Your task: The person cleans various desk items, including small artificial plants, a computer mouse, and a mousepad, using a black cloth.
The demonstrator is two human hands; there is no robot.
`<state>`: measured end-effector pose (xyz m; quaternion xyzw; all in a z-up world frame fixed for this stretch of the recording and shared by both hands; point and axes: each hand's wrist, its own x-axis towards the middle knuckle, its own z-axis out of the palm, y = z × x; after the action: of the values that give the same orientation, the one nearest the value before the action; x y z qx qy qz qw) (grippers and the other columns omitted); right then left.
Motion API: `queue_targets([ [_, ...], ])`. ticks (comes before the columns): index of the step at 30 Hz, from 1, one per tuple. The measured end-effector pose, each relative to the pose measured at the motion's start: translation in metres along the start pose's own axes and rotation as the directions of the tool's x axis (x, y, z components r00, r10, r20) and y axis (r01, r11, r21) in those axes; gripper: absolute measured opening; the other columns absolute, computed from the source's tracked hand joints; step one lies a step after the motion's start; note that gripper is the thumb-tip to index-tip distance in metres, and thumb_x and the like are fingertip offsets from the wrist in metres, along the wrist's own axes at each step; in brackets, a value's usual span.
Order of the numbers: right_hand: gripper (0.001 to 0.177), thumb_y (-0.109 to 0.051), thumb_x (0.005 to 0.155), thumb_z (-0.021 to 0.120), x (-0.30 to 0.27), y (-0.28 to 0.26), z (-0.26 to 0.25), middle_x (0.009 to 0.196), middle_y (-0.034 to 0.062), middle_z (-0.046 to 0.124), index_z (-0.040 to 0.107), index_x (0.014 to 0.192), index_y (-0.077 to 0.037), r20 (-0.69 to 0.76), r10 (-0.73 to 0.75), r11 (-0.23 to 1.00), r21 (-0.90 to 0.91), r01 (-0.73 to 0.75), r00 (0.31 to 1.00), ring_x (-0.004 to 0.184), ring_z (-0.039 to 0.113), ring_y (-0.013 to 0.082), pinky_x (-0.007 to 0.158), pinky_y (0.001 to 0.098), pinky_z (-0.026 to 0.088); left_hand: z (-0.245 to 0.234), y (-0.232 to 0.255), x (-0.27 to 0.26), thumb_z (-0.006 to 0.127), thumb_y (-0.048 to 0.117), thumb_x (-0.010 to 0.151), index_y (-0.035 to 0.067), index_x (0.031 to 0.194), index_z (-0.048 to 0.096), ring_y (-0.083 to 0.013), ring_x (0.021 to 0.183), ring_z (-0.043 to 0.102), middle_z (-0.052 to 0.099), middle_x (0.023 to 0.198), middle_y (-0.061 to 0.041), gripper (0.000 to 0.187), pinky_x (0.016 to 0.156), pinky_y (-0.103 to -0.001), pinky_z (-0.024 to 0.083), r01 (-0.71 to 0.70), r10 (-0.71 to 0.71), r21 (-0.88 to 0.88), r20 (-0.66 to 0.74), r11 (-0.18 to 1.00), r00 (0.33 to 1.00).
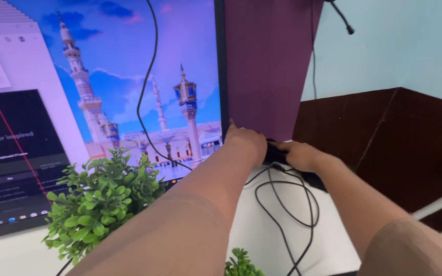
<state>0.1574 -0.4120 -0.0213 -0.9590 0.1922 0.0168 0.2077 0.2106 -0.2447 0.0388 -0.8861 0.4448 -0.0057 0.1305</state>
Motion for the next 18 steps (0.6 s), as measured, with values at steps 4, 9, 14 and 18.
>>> queue_targets([
  [4, 0.069, -0.011, 0.096, 0.045, -0.01, 0.014, -0.005, 0.143, 0.0155, 0.064, 0.034, 0.161, -0.031, -0.004, 0.107, 0.982, -0.157, -0.106, 0.994, 0.126, 0.065, 0.0324, 0.113, 0.0402, 0.046, -0.001, 0.0, -0.003, 0.056, 0.016, 0.093, 0.008, 0.15, 0.05, -0.0344, 0.141, 0.05, 0.055, 0.149, -0.016, 0.058, 0.126, -0.063, 0.011, 0.0, -0.001, -0.024, -0.03, 1.0, 1.0],
  [9, 0.076, -0.013, 0.094, 0.052, -0.019, 0.051, 0.003, 0.148, 0.0212, 0.049, 0.017, 0.162, -0.017, -0.021, -0.042, 0.946, -0.322, 0.033, 0.999, 0.126, 0.058, 0.0376, 0.11, 0.0442, 0.043, -0.006, 0.01, -0.019, 0.057, 0.014, 0.092, 0.012, 0.162, 0.029, -0.035, 0.143, 0.048, 0.054, 0.152, -0.014, 0.075, 0.125, -0.068, 0.007, -0.03, 0.035, -0.073, 0.068, 0.997, 0.997],
  [14, 0.071, -0.014, 0.093, 0.055, -0.069, 0.031, -0.005, 0.125, 0.0211, 0.067, 0.027, 0.159, -0.014, -0.003, -0.015, 0.938, -0.347, 0.013, 1.0, 0.112, 0.068, 0.0356, 0.103, 0.0425, 0.051, -0.002, 0.024, -0.027, 0.059, 0.006, 0.084, 0.032, 0.162, 0.017, -0.033, 0.148, 0.038, 0.032, 0.165, 0.0, 0.093, 0.12, -0.073, 0.012, -0.162, 0.175, -0.136, 0.095, 0.977, 0.98],
  [18, 0.07, -0.003, 0.087, 0.054, -0.123, 0.001, -0.023, 0.104, 0.0191, 0.076, 0.045, 0.154, -0.021, 0.054, 0.031, 0.961, -0.277, -0.015, 0.998, 0.098, 0.075, 0.0318, 0.095, 0.04, 0.055, -0.006, 0.028, -0.032, 0.054, 0.001, 0.082, 0.045, 0.162, 0.02, -0.0332, 0.15, 0.039, 0.042, 0.162, -0.001, 0.097, 0.123, -0.074, 0.007, -0.159, 0.176, -0.079, 0.316, 0.984, 0.932],
])
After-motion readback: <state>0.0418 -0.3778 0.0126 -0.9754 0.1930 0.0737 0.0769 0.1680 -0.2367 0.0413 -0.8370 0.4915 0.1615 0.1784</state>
